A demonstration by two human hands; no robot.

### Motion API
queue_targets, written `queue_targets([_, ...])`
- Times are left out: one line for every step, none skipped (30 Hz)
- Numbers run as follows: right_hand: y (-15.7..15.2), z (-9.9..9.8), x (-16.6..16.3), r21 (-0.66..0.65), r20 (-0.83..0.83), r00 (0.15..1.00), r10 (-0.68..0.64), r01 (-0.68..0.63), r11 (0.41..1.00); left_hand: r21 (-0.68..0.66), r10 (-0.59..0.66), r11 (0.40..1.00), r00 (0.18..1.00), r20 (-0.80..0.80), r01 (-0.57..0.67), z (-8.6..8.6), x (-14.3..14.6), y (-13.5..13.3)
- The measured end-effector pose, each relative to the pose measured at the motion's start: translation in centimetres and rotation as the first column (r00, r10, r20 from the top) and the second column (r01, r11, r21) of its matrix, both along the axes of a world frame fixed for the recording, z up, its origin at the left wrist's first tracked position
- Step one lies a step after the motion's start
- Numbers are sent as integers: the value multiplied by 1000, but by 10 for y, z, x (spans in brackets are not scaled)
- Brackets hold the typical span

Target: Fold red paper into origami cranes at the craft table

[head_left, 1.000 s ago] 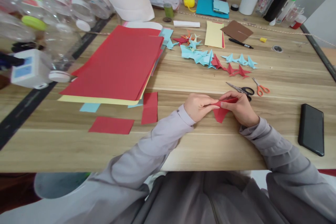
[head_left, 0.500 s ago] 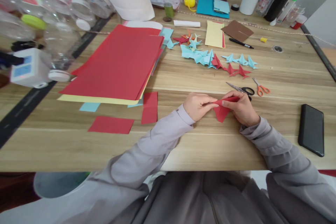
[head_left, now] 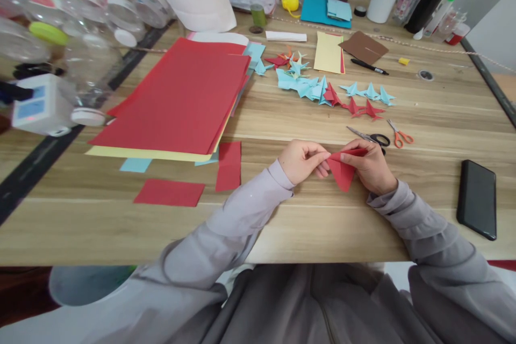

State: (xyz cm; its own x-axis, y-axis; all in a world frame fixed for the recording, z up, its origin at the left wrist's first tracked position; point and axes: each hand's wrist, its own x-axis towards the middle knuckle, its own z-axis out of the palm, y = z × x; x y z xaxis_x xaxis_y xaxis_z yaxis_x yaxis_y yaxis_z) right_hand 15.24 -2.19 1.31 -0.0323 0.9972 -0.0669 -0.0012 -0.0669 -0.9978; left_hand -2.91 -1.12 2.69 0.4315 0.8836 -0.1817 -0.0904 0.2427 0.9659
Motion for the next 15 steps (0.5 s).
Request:
queue_targets([0,0,0,-1,-7,1000,-1,1,1000,-2,0,1000,1000,7,0,0,0,0])
queue_targets([0,1,0,-4,-19,1000,-2,2,1000,-3,2,1000,1000,16,-2,-1,0,0])
queue_targets([0,1,-1,-8,-31,1000,-3,3,1000,-3,3,1000,1000,25,-3,-1,0,0])
queue_targets([0,1,0,-15,-43,999,-8,7,1000,-2,2,1000,1000,31,-2,-2,-1,0])
queue_targets([1,1,0,-23,-50,999,-14,13,1000,1,-2,1000,999,34,2,-3,-2,0])
queue_targets([1,1,0,-32,-54,998,-20,19,999,7,-12,1000,999,32,12,-4,-3,1])
queue_targets([1,0,0,-41,-56,998,-28,25,999,19,-24,1000,999,25,24,-5,-4,1])
queue_targets([1,0,0,-49,-56,998,-34,32,998,39,-31,999,999,15,31,-6,-4,2])
queue_targets([1,0,0,-55,-59,998,-39,36,998,68,-31,997,1000,1,31,-7,-5,2])
queue_targets([1,0,0,-58,-61,997,-40,37,998,107,-25,994,1000,-16,27,-9,-5,2])
queue_targets([1,0,0,-60,-63,997,-39,35,998,156,-12,988,999,-36,18,-10,-4,2])
queue_targets([1,-1,-1,-60,-61,997,-37,34,998,211,3,977,998,-60,10,-11,-4,1])
queue_targets([1,-1,-1,-61,-56,998,-35,31,998,269,22,963,996,-87,2,-12,-3,1])
queue_targets([1,0,-1,-64,-48,998,-32,29,998,325,43,946,992,-116,-3,-13,-2,0])
queue_targets([1,0,-1,-68,-38,999,-31,28,997,376,64,926,987,-145,-5,-13,-1,-1])
